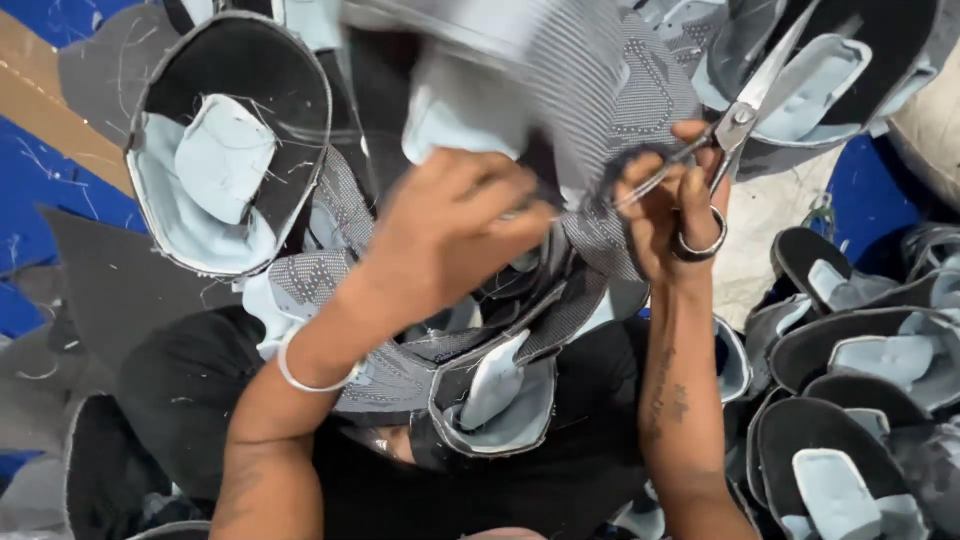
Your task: The person uses shears to trim excess fabric and threads from the edges of grey shoe uppers. They handle the shoes one at a time, turning them over to access different sides and carefully cutting along the seams to remove loose material.
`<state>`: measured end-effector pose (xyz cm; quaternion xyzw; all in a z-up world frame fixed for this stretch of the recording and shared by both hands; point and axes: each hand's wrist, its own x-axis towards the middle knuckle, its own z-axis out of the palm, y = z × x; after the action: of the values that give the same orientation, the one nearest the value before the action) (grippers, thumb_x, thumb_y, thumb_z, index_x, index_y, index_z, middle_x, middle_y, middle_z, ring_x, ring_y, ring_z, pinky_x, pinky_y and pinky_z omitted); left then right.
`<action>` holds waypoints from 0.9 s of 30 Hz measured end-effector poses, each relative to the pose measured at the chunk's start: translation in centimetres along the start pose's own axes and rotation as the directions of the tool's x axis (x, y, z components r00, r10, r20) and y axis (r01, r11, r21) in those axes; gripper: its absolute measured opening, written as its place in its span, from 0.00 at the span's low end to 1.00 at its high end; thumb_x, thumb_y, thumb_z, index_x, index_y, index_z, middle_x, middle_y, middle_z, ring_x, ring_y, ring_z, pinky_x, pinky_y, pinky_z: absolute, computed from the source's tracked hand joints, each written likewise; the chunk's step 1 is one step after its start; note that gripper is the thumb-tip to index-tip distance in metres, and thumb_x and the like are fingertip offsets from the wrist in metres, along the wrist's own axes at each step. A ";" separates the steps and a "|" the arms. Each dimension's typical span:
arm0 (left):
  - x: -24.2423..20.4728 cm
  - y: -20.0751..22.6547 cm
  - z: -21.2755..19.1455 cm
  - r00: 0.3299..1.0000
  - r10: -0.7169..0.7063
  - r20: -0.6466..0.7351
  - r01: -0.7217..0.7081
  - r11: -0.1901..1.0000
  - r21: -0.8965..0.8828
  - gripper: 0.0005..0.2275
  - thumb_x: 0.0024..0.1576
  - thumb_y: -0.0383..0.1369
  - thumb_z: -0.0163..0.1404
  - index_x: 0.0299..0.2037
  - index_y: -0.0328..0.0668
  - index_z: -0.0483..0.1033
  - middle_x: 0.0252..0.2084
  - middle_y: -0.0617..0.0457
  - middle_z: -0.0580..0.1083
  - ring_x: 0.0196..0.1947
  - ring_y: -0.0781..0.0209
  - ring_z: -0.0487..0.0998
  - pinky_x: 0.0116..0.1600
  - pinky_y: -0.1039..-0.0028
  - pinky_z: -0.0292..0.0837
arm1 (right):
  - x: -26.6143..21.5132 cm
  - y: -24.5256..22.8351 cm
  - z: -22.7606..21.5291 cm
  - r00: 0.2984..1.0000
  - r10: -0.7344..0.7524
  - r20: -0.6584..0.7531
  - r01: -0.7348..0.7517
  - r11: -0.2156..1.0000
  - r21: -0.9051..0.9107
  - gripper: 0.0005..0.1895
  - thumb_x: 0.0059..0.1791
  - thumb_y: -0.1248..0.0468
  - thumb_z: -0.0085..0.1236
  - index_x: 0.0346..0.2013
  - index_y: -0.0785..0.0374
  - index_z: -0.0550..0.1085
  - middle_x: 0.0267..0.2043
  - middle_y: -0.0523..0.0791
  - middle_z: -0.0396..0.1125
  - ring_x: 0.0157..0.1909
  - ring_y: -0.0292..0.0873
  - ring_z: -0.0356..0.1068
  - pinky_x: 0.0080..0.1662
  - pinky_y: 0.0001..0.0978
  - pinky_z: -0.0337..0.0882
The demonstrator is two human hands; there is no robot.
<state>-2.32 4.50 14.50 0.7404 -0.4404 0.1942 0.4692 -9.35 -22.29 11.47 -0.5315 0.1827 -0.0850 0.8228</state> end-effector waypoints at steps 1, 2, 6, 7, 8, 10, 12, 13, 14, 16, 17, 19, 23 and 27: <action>-1.7 -0.7 2.7 1.000 0.008 0.005 -0.008 1.000 -0.005 0.11 0.47 0.28 0.58 0.39 0.42 0.72 0.40 0.51 0.73 0.40 0.49 0.78 0.45 0.63 0.72 | 0.6 1.2 -0.6 1.000 -0.006 -0.008 0.006 1.000 0.003 0.19 0.51 0.62 0.54 0.54 0.63 0.63 0.32 0.52 0.70 0.30 0.46 0.72 0.32 0.32 0.71; -3.5 -1.4 5.4 0.980 -0.029 0.197 0.038 0.998 -0.041 0.10 0.48 0.27 0.57 0.39 0.41 0.74 0.40 0.51 0.74 0.42 0.48 0.79 0.47 0.62 0.73 | 1.0 2.3 -1.3 1.000 -0.017 -0.004 0.016 0.991 -0.132 0.22 0.48 0.66 0.57 0.54 0.61 0.62 0.35 0.49 0.70 0.32 0.44 0.71 0.35 0.33 0.73; -5.1 -3.4 7.4 0.882 -0.172 0.440 0.341 0.876 -0.342 0.08 0.60 0.31 0.58 0.44 0.38 0.76 0.40 0.49 0.75 0.42 0.42 0.79 0.45 0.58 0.73 | 0.5 3.7 -0.9 0.980 -0.128 0.150 0.197 0.626 -0.754 0.23 0.54 0.68 0.65 0.57 0.65 0.63 0.40 0.42 0.60 0.37 0.34 0.61 0.39 0.27 0.65; -5.5 -4.2 7.4 0.878 -0.164 0.450 0.340 0.875 -0.345 0.08 0.60 0.31 0.58 0.44 0.38 0.76 0.40 0.49 0.75 0.42 0.42 0.79 0.45 0.58 0.73 | 0.7 3.5 -0.8 0.982 -0.132 0.137 0.190 0.630 -0.753 0.23 0.54 0.68 0.65 0.57 0.65 0.63 0.40 0.42 0.60 0.37 0.34 0.61 0.39 0.27 0.65; -5.7 -5.0 7.3 0.902 -0.231 0.365 0.361 0.866 -0.345 0.07 0.64 0.29 0.55 0.49 0.39 0.75 0.44 0.50 0.75 0.43 0.46 0.80 0.49 0.61 0.75 | 0.9 3.4 -0.6 0.985 -0.124 0.119 0.168 0.557 -0.813 0.22 0.52 0.68 0.65 0.55 0.65 0.64 0.37 0.41 0.60 0.36 0.33 0.60 0.38 0.26 0.63; -5.6 -6.0 7.1 0.913 -0.296 0.281 0.385 0.854 -0.351 0.06 0.68 0.28 0.52 0.53 0.41 0.75 0.49 0.51 0.75 0.44 0.49 0.81 0.52 0.64 0.78 | 0.9 3.2 -0.1 0.989 -0.113 0.094 0.137 0.478 -0.868 0.21 0.51 0.68 0.65 0.54 0.66 0.65 0.34 0.40 0.60 0.34 0.31 0.59 0.36 0.24 0.61; -4.9 -6.2 6.6 0.831 -0.533 0.156 0.556 0.802 -0.219 0.14 0.62 0.29 0.54 0.57 0.35 0.73 0.47 0.45 0.72 0.37 0.50 0.78 0.42 0.64 0.75 | 0.5 3.0 0.6 0.974 -0.194 0.117 0.189 0.409 -0.893 0.19 0.53 0.65 0.69 0.52 0.66 0.68 0.29 0.39 0.60 0.30 0.29 0.58 0.34 0.22 0.61; -5.1 -6.3 7.6 0.829 -0.538 0.153 0.560 0.799 -0.219 0.14 0.62 0.29 0.54 0.57 0.35 0.73 0.47 0.45 0.72 0.37 0.50 0.78 0.42 0.64 0.75 | -0.2 2.7 0.2 0.974 -0.189 0.121 0.190 0.407 -0.894 0.19 0.53 0.65 0.69 0.52 0.66 0.68 0.29 0.39 0.60 0.30 0.29 0.58 0.34 0.22 0.61; -5.3 -6.3 8.5 0.865 -0.484 0.135 0.495 0.866 -0.068 0.17 0.61 0.32 0.56 0.59 0.34 0.74 0.44 0.45 0.71 0.38 0.48 0.77 0.40 0.62 0.74 | -0.8 2.4 -0.3 0.982 -0.146 0.120 0.175 0.462 -0.869 0.20 0.53 0.62 0.69 0.50 0.67 0.69 0.30 0.40 0.60 0.30 0.30 0.58 0.34 0.21 0.60; -5.6 -6.3 9.6 0.892 -0.438 0.115 0.429 0.899 0.092 0.20 0.59 0.35 0.58 0.60 0.34 0.75 0.41 0.44 0.70 0.38 0.46 0.75 0.39 0.60 0.72 | -2.6 1.5 -0.6 0.986 -0.091 0.136 0.164 0.511 -0.844 0.21 0.53 0.58 0.70 0.49 0.68 0.70 0.30 0.41 0.61 0.30 0.31 0.58 0.34 0.21 0.58; -5.7 -6.2 9.8 0.887 -0.443 0.126 0.429 0.894 0.126 0.18 0.59 0.34 0.57 0.59 0.37 0.76 0.39 0.46 0.70 0.37 0.48 0.75 0.37 0.61 0.72 | -3.6 0.8 -0.6 0.979 0.128 0.157 -0.001 0.779 -0.627 0.23 0.52 0.54 0.67 0.48 0.68 0.69 0.25 0.41 0.61 0.24 0.32 0.58 0.28 0.20 0.57; -6.1 -6.6 10.2 0.878 -0.459 0.136 0.436 0.884 0.166 0.16 0.60 0.34 0.57 0.57 0.41 0.77 0.37 0.48 0.70 0.36 0.51 0.74 0.35 0.62 0.71 | -4.4 0.3 -0.7 0.909 0.331 0.252 -0.234 0.908 -0.348 0.25 0.51 0.50 0.65 0.47 0.69 0.69 0.20 0.42 0.61 0.18 0.32 0.59 0.23 0.19 0.56; -7.1 -7.5 10.9 0.871 -0.466 0.153 0.457 0.885 0.093 0.06 0.61 0.33 0.56 0.45 0.47 0.77 0.36 0.52 0.71 0.37 0.51 0.75 0.38 0.60 0.71 | -4.2 1.1 -0.6 0.740 0.646 0.188 -0.594 0.759 -0.268 0.29 0.55 0.44 0.49 0.49 0.71 0.68 0.23 0.46 0.62 0.21 0.40 0.61 0.24 0.27 0.61; -7.7 -8.4 11.5 0.832 -0.544 0.107 0.549 0.836 -0.013 0.03 0.60 0.27 0.49 0.42 0.40 0.70 0.39 0.46 0.73 0.40 0.44 0.77 0.39 0.54 0.70 | -3.8 1.5 -2.7 0.685 0.700 0.202 -0.661 0.713 -0.234 0.31 0.58 0.45 0.42 0.51 0.75 0.68 0.21 0.48 0.60 0.19 0.41 0.58 0.26 0.30 0.61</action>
<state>-0.83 -0.37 -0.84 0.8337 -0.2374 0.0057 0.4986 -13.95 -22.65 9.87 -0.4889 0.2563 0.3153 0.7719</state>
